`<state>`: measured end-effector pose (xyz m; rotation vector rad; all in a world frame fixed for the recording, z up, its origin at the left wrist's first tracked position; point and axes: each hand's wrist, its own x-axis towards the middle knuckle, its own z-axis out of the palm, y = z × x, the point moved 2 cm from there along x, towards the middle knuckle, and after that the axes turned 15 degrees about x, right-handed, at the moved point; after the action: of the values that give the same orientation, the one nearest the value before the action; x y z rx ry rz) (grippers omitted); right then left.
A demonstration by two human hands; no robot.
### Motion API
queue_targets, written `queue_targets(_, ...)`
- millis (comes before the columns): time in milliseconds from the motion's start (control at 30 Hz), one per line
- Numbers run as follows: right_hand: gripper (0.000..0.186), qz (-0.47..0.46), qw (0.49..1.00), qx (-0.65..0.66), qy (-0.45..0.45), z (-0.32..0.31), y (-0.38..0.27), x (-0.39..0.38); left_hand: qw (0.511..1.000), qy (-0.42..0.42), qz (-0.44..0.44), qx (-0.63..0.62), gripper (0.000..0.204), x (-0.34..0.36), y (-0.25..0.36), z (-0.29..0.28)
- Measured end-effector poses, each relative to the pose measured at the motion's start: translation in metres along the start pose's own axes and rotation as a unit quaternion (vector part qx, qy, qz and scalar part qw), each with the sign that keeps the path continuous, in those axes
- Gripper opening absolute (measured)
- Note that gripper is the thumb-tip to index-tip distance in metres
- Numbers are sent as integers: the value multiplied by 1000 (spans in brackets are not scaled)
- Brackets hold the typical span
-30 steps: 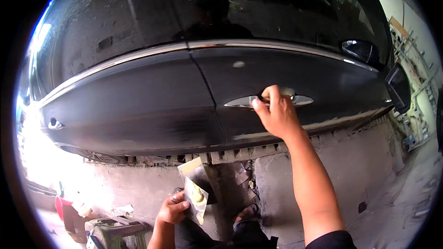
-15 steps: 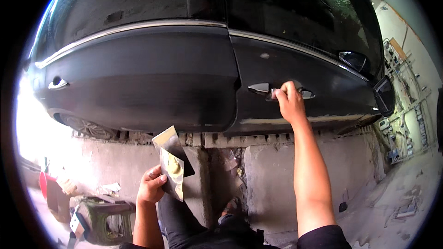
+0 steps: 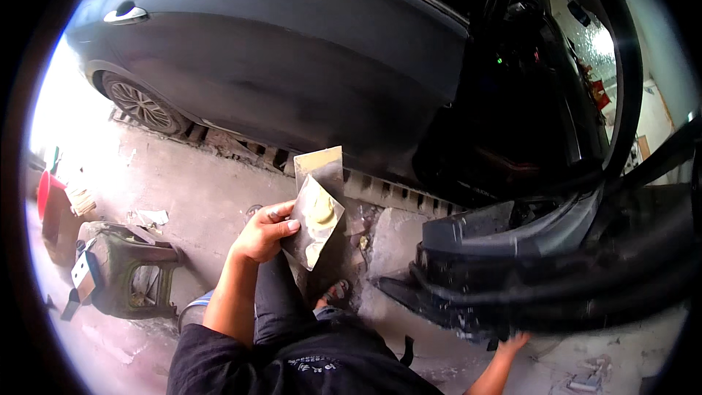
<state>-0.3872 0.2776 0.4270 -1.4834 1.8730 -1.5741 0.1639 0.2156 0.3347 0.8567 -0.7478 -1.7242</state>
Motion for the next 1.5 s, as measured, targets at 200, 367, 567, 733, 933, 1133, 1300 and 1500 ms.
queue_targets(200,24,233,961,-17,150,-118,71,-143,995,-49,-82,-15,42,23,-19,-21)
queue_targets(367,26,476,807,93,338,-196,103,-325,981,-98,-165,-14,42,41,-25,-36)
queue_targets(567,44,584,616,189,494,-159,120,-424,962,-133,-235,32,34,58,-28,-57)
queue_targets(733,46,442,855,4,271,-164,130,-360,938,-118,-284,160,33,71,-56,-56)
queue_targets(933,25,381,844,-309,215,-178,188,-406,957,-156,-239,55,37,79,-68,-18)
queue_targets(1133,25,527,828,-107,158,-107,190,-442,938,-201,-256,123,38,99,-84,25)
queue_targets(1300,19,562,822,29,-86,37,162,-333,934,-164,-309,73,33,105,-112,20)
queue_targets(1500,22,554,802,120,-189,194,207,-250,959,-187,-190,98,34,130,-141,-11)
